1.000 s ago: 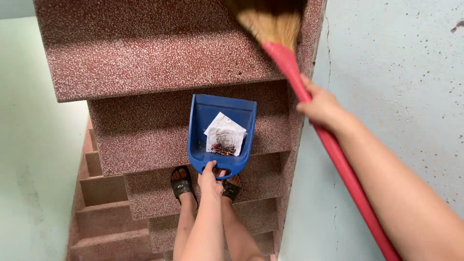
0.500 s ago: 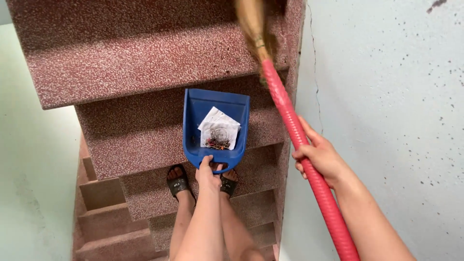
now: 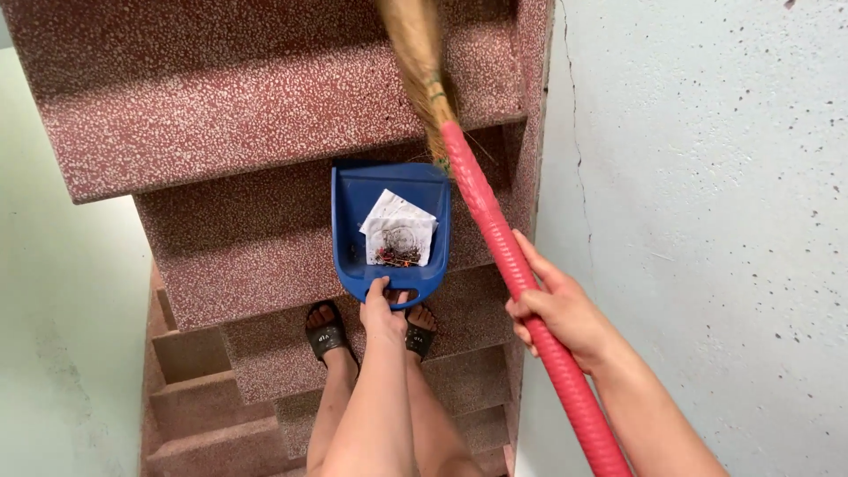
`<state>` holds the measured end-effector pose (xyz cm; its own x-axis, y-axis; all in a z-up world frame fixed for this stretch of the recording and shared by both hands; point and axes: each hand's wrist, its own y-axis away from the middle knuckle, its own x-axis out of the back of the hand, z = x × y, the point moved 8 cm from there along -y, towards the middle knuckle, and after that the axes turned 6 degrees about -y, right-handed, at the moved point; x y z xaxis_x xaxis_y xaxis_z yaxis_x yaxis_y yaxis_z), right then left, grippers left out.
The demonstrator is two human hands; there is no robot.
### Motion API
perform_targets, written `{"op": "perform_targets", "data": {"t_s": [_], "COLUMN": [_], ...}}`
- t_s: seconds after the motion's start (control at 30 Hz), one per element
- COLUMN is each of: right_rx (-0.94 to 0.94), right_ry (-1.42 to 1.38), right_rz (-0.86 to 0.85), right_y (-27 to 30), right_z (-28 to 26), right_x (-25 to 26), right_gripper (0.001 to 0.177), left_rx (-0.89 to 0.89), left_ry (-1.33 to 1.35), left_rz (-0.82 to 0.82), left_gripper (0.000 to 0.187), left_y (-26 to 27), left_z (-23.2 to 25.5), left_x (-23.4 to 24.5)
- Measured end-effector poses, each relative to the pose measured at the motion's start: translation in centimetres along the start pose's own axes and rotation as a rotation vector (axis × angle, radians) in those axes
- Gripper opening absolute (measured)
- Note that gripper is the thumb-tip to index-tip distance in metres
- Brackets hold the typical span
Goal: Sweeping dust and debris from the floor and stairs into a dustpan.
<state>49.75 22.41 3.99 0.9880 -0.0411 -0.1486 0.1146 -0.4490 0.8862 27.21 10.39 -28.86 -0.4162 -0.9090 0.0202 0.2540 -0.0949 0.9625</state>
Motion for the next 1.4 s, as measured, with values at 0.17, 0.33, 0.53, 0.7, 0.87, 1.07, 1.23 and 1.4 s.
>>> {"op": "perform_targets", "data": {"t_s": [0.17,0.33,0.53,0.7,0.87,1.07,1.23,1.4], "right_rx": [0.290,0.559,0.475,0.172,-0.096,0.212,0.247,0.184], "right_ry": [0.801,1.261,1.353,1.383,1.365,1.204,0.958,0.871], "right_rz": [0.277,0.349,0.203,0.155,0.109,0.304,0.465,0.241], "right_y": [-2.7,-11.2,-12.5,-5.2,3.8,-0.7,-8.4,-5.2], "right_z": [-10.3,-17.6,-12.8,-1.9,1.3,-7.6,-14.5,-3.0], "right_x": [0.4,-0.6,-2.0,-1.0,-0.9,2.9,3.1,0.3], "right_gripper": [0.101,0.103,0.108,0.110,0.111,0.106,0.100,0.104], "left_rx": [-0.005,0.026,-0.048,0.003,0.021,0.014,-0.008,-0.014], "left_ry": [0.050,0.240,0.281,0.299,0.281,0.253,0.193,0.202], "left_rz": [-0.007,-0.026,-0.094,-0.067,-0.034,-0.028,-0.018,-0.004], "left_gripper": [0.016,0.021,0.028,0.029,0.028,0.022,0.013,0.018], "left_y": [-1.7,-5.6,-6.1,-4.4,-3.9,-3.9,-3.3,-3.2], "left_z": [0.0,-2.7,0.1,1.0,1.1,2.0,2.7,2.5], "left_x": [-0.9,-1.1,-2.7,-3.1,-3.1,-2.2,-1.1,-1.1]}}
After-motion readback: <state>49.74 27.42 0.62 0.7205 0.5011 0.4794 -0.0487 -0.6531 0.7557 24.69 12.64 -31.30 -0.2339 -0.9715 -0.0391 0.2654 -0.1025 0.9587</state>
